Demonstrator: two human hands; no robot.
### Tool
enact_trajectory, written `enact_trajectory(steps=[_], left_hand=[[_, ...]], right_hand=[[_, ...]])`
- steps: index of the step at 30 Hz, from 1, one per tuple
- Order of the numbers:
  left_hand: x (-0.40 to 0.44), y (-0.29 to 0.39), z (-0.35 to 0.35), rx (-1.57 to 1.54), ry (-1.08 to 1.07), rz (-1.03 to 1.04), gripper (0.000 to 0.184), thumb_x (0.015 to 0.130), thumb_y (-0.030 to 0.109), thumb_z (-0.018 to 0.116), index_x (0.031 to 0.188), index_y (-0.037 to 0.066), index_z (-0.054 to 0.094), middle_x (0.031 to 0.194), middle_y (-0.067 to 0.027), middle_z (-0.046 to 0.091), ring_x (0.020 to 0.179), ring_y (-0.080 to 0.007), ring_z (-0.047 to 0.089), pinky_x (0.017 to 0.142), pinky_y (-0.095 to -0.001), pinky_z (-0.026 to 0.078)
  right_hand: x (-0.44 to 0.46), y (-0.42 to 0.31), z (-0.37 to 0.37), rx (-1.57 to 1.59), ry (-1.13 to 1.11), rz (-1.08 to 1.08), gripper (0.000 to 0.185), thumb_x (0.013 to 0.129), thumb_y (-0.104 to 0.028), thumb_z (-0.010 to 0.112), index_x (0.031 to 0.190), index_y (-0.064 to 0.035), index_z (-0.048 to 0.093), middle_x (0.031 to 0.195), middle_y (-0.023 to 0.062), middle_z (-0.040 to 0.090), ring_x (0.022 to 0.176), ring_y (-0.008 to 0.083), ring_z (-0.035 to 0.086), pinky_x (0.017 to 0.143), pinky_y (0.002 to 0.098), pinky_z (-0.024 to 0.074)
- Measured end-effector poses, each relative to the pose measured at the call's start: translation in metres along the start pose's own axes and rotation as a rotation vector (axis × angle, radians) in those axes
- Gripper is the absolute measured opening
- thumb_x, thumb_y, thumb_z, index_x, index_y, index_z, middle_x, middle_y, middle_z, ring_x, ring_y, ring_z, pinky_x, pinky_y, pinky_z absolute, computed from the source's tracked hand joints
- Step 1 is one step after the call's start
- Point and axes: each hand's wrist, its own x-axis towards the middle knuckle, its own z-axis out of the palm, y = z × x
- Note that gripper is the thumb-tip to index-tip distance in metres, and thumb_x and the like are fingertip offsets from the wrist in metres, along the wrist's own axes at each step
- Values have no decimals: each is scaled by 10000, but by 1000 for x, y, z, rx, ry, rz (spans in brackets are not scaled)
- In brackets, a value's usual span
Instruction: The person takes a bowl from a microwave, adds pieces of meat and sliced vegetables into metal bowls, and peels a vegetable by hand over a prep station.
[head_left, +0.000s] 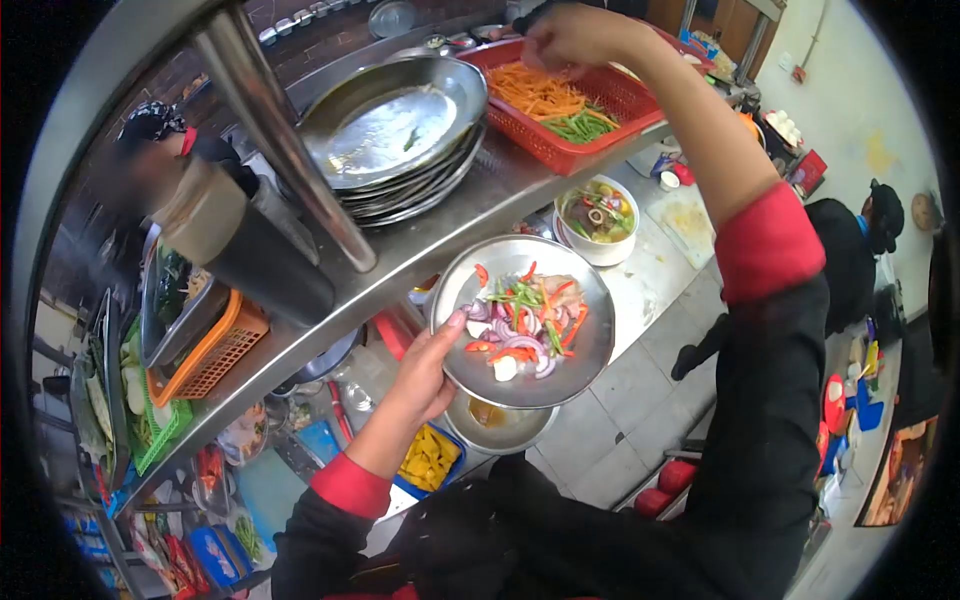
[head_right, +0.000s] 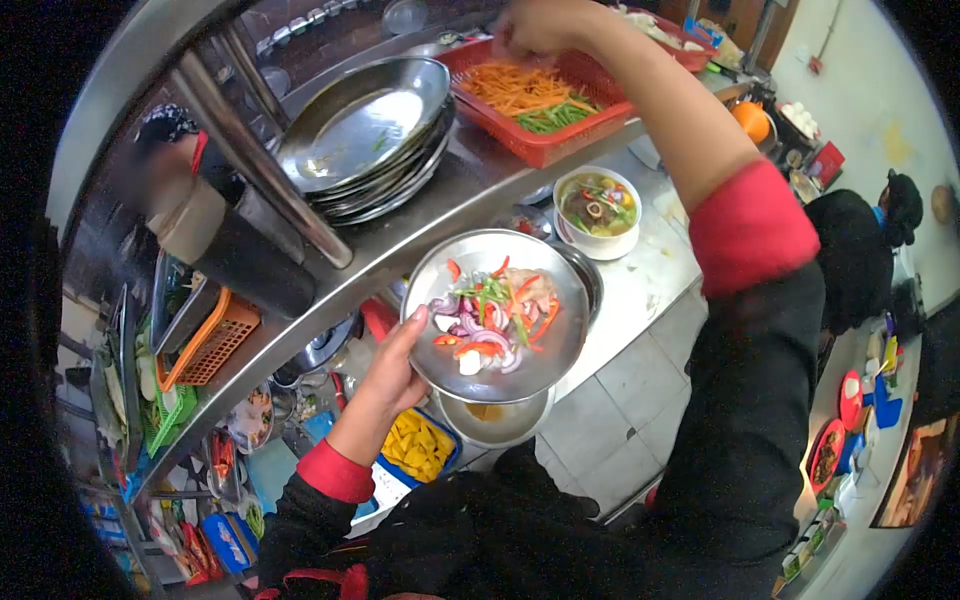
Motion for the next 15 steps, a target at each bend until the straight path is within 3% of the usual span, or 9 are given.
enact_trajectory(steps=[1,2,7,10,15], left_hand=[[-3,-2,-1,58,51,21,448,1015,298,511,1354,12,452,1269,-156,583,1128,-260,616,983,-411,510],[-6,-6,-3,113,101,33,446,1017,320,496,1332,6,467,1258,-179,584,1127,-291,615,997,-437,499],[-62,-10,-34,176,223,59,579,991,353,535,1393,-40,399,1326,-219,542,1170,-331,592,1000,-475,492],[-89,-14,-33,215,341,106,625,978,390,551,1391,-52,393,1330,-224,537,1164,-338,597,999,-484,493],[-90,-25,-33,207,366,83,625,979,395,547,1394,-47,393,1329,-228,537,1159,-340,601,994,-482,498]], right_hand=[[29,20,11,90,-71,202,303,874,-211,646,1160,-120,678,933,74,721,767,259,680,584,360,574],[56,37,23,85,-127,264,305,869,-205,652,1159,-114,679,940,77,721,763,258,681,583,361,576],[110,58,62,-62,-215,248,319,846,-176,685,1153,-86,684,974,93,721,747,251,689,574,365,588],[121,67,56,-88,-194,231,329,832,-158,705,1149,-69,687,995,102,721,737,248,693,569,367,596],[128,86,30,-155,-178,209,338,806,-127,731,1128,-33,694,1014,118,724,717,238,701,563,366,602]])
